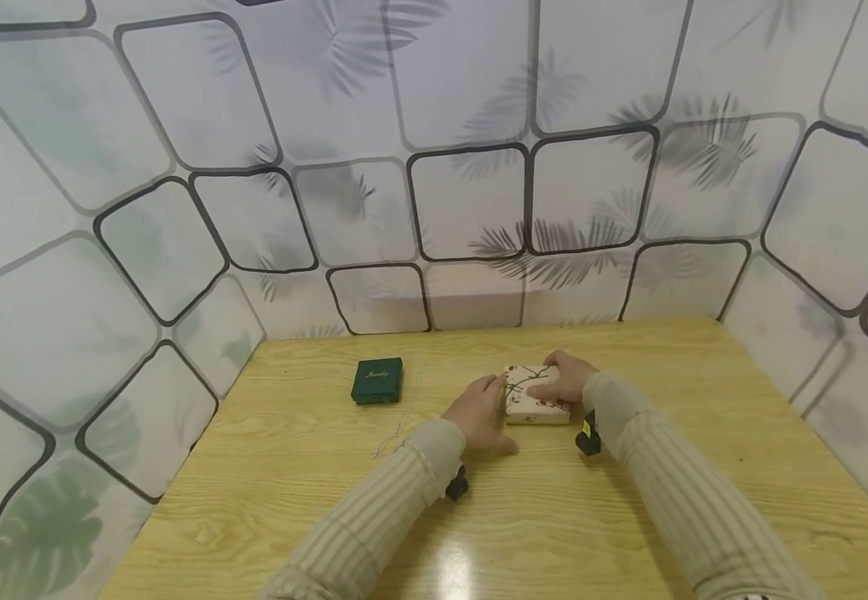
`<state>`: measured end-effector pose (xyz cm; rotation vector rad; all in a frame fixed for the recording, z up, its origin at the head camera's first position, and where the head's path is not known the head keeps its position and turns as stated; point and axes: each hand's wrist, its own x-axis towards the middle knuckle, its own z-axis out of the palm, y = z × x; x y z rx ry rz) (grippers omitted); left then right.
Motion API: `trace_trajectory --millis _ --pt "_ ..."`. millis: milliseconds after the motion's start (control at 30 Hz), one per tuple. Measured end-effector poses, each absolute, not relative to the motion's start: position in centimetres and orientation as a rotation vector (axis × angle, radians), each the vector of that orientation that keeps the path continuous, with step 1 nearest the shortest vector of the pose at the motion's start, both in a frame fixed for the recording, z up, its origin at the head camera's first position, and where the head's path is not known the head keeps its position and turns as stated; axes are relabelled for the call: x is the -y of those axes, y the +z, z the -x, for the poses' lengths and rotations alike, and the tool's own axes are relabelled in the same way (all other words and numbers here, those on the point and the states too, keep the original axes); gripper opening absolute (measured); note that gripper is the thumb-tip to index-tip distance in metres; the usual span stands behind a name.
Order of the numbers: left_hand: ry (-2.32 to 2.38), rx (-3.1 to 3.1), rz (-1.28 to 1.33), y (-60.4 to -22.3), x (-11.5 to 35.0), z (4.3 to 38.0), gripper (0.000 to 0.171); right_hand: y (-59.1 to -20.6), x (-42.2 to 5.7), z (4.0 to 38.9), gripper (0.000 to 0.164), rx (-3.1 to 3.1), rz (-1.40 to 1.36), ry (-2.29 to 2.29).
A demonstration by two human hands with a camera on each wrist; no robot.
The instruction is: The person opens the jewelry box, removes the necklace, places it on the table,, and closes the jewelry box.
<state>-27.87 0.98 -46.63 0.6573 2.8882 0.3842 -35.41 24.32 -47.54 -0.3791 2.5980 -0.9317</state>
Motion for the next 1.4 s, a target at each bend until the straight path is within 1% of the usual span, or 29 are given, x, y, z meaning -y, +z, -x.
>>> trace_trajectory --millis 200,433,633,800,1133,1400 --pt "0.381 -2.881 -0.682 -47.0 -0.7 28.2 0.121 -48.1 -23.8 35.3 0.092 -2.560 0.369 -0.945" --pt "0.353 -2.875 -0.740 -47.6 -0.3 28.6 0.121 -48.1 -22.7 34.7 0.092 -2.588 0.444 -0.890" --pt "0.351 -2.870 -0.704 -47.9 0.3 28.6 0.121 -47.3 -21.6 33.7 0.084 -2.580 0.503 -0.843" --pt "0.403 -2.864 -0.746 -47.9 0.6 28.4 0.120 -46.7 -21.0 32.8 0.077 -2.586 0.550 -0.856" --pt "0.533 -2.858 -0.811 -47.2 1.2 27.7 0.117 -45.9 -20.9 31.5 0.068 -2.600 0.568 -0.938" --pt "0.597 -2.853 -0.841 -46.5 2.6 27.0 0.115 -44.9 -20.8 29.7 0.061 -2.456 0.610 -1.133"
